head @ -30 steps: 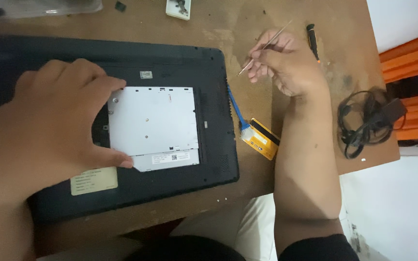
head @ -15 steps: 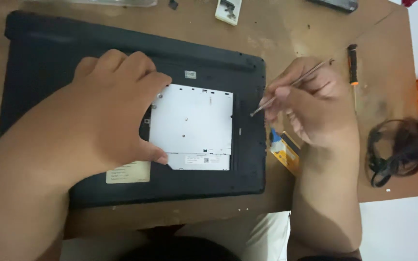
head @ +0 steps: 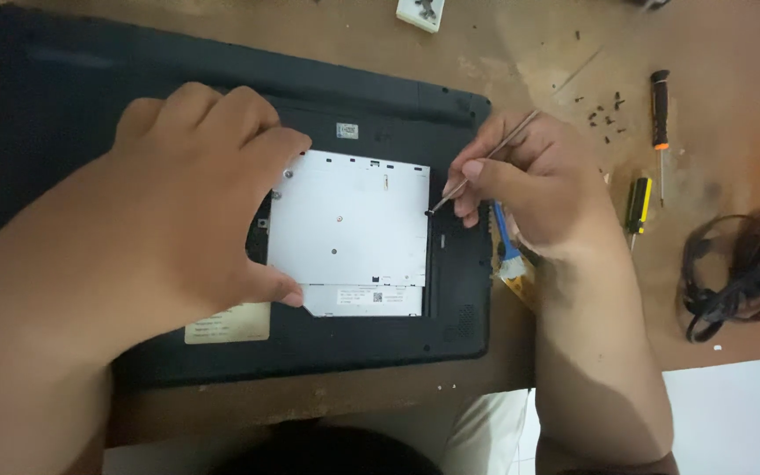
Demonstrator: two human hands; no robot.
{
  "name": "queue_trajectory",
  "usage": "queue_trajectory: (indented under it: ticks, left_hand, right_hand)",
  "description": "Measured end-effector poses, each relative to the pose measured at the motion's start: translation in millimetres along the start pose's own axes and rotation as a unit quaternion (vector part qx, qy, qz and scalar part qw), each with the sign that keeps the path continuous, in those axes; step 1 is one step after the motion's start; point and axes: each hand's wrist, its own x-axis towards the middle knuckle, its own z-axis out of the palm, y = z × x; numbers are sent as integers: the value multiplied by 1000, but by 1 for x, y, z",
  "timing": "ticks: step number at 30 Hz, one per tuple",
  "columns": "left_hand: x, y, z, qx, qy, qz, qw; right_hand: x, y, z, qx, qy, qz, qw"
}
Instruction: Removing screws and the optical drive from a laptop using a screwdriver
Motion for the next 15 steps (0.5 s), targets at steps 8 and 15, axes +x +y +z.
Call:
queue_trajectory:
  ticks: [8,15]
  left_hand:
    - [-1,0,1,9,8,3,1000]
    - [0,0,3,13,10,0,1000]
  right_hand:
    - [7,13,-3,11,-7,-7,1000]
    - [5,3,2,-20,13,22,999]
